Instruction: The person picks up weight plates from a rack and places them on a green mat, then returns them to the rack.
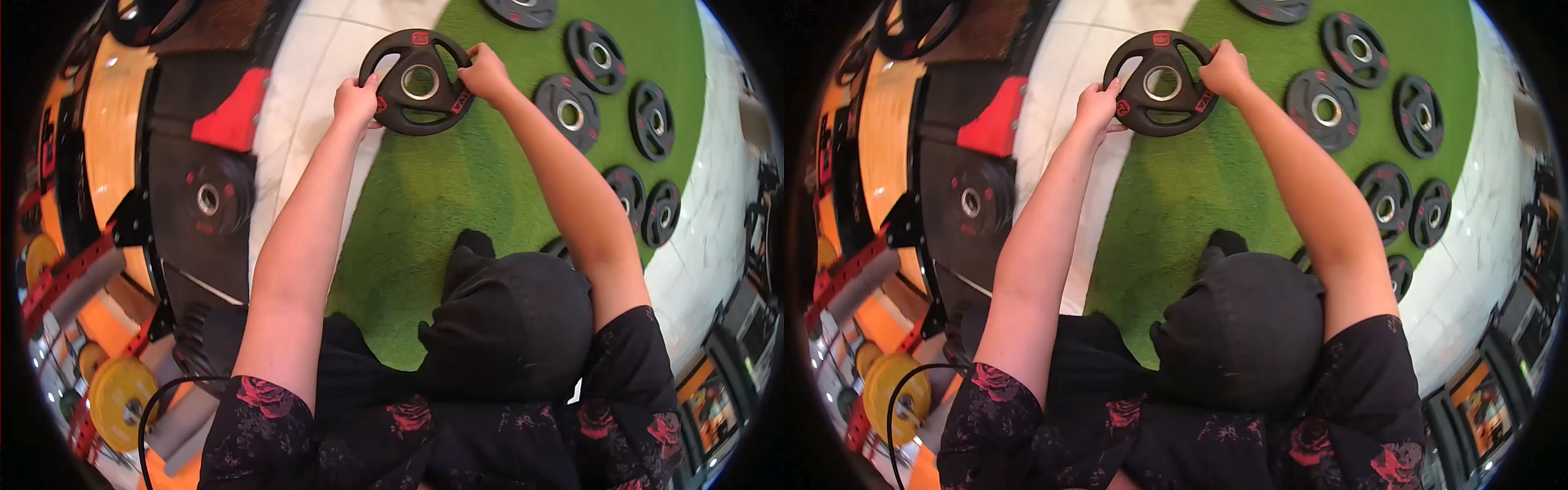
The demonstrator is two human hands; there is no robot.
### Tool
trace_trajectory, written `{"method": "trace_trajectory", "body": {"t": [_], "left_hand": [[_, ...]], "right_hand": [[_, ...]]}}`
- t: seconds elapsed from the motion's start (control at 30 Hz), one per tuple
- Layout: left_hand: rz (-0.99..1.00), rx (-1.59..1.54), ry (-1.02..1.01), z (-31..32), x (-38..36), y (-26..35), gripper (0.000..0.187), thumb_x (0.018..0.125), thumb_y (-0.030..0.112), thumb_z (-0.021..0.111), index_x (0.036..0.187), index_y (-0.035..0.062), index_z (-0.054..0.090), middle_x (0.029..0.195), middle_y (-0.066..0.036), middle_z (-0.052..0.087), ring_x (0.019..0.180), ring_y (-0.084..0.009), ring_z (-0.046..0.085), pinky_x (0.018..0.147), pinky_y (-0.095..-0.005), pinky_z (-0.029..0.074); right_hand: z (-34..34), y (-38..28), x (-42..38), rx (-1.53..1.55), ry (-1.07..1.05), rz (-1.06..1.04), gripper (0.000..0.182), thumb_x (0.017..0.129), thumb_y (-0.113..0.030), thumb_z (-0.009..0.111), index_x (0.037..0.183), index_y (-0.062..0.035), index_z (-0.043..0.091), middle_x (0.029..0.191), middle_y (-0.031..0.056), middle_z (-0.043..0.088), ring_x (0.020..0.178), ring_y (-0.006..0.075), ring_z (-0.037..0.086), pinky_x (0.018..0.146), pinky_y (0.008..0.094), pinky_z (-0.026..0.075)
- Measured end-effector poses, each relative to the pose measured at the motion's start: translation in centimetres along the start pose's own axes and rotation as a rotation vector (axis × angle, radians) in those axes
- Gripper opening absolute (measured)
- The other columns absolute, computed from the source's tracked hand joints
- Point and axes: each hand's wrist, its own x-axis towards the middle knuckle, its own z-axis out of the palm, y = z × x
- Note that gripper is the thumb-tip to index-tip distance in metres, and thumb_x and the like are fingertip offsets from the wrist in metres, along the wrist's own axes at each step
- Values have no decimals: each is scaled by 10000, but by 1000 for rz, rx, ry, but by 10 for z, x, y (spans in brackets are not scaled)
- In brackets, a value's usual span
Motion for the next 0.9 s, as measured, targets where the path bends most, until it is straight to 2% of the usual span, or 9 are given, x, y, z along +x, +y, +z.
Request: {"method": "trace_trajectory", "body": {"t": [0.03, 0.07, 0.2, 0.3, 0.4, 0.5, 0.67, 0.83, 0.9], "left_hand": [[17, 10, 34, -20, -4, 1, 458, 1015, 368, 581, 1279, 2, 503, 1102, -158, 654, 971, -301, 684, 795, -606, 579], [22, -6, 67, -43, -5, 1, 434, 1009, 365, 593, 1247, 7, 537, 1090, -142, 659, 968, -290, 680, 790, -600, 581], [55, 29, 119, -150, -21, 0, 361, 1005, 343, 601, 1205, 43, 591, 1055, -112, 669, 979, -282, 665, 802, -581, 572], [47, 1, 210, -223, -47, 5, 342, 999, 342, 612, 1196, 62, 615, 1071, -104, 672, 959, -275, 666, 806, -559, 563], [73, -72, 334, -288, -67, -9, 379, 990, 339, 632, 1245, 60, 612, 1110, -124, 676, 977, -284, 674, 783, -539, 574], [114, -67, 504, -345, -82, -37, 506, 965, 299, 680, 1374, 29, 549, 1212, -176, 633, 1005, -331, 667, 792, -570, 599], [24, -147, 647, -398, -101, -93, 557, 946, 252, 707, 1409, 8, 517, 1291, -217, 596, 1058, -370, 655, 775, -586, 623], [-52, -122, 715, -411, -102, -133, 529, 934, 221, 717, 1371, -25, 548, 1320, -230, 584, 1108, -359, 657, 723, -547, 655], [-59, -131, 696, -413, -101, -144, 524, 931, 220, 720, 1361, -31, 556, 1327, -232, 581, 1107, -358, 660, 718, -536, 658]], "right_hand": [[11, -11, 1, 56, -23, -5, 437, 760, -143, 737, 1143, -9, 575, 1033, 274, 661, 1044, 402, 643, 860, 416, 548], [27, -19, 8, 90, -43, -33, 431, 753, -141, 747, 1127, -4, 582, 960, 206, 680, 859, 321, 690, 723, 407, 579], [70, -114, -20, 267, -198, -49, 399, 746, -137, 753, 1073, 46, 615, 848, 125, 665, 682, 211, 670, 556, 379, 572], [117, -178, -24, 112, -251, -192, 275, 751, -177, 741, 857, 69, 680, 757, 169, 682, 653, 233, 694, 588, 366, 591], [161, -245, -45, 72, -309, -257, 298, 751, -191, 733, 881, 76, 705, 789, 203, 710, 720, 297, 739, 617, 386, 605], [206, -293, -82, 61, -206, -416, 361, 757, -227, 738, 934, 86, 705, 855, 237, 723, 715, 323, 734, 618, 413, 608], [277, -325, -116, -63, -376, -475, 435, 792, -248, 748, 1007, 122, 669, 967, 286, 710, 853, 371, 733, 670, 435, 616], [333, -319, -128, -235, -390, -454, 516, 817, -197, 710, 1213, 105, 577, 1258, 356, 574, 1116, 440, 644, 943, 483, 543], [345, -316, -122, -260, -414, -463, 537, 821, -194, 703, 1246, 98, 553, 1303, 354, 531, 1154, 456, 615, 978, 481, 520]]}}
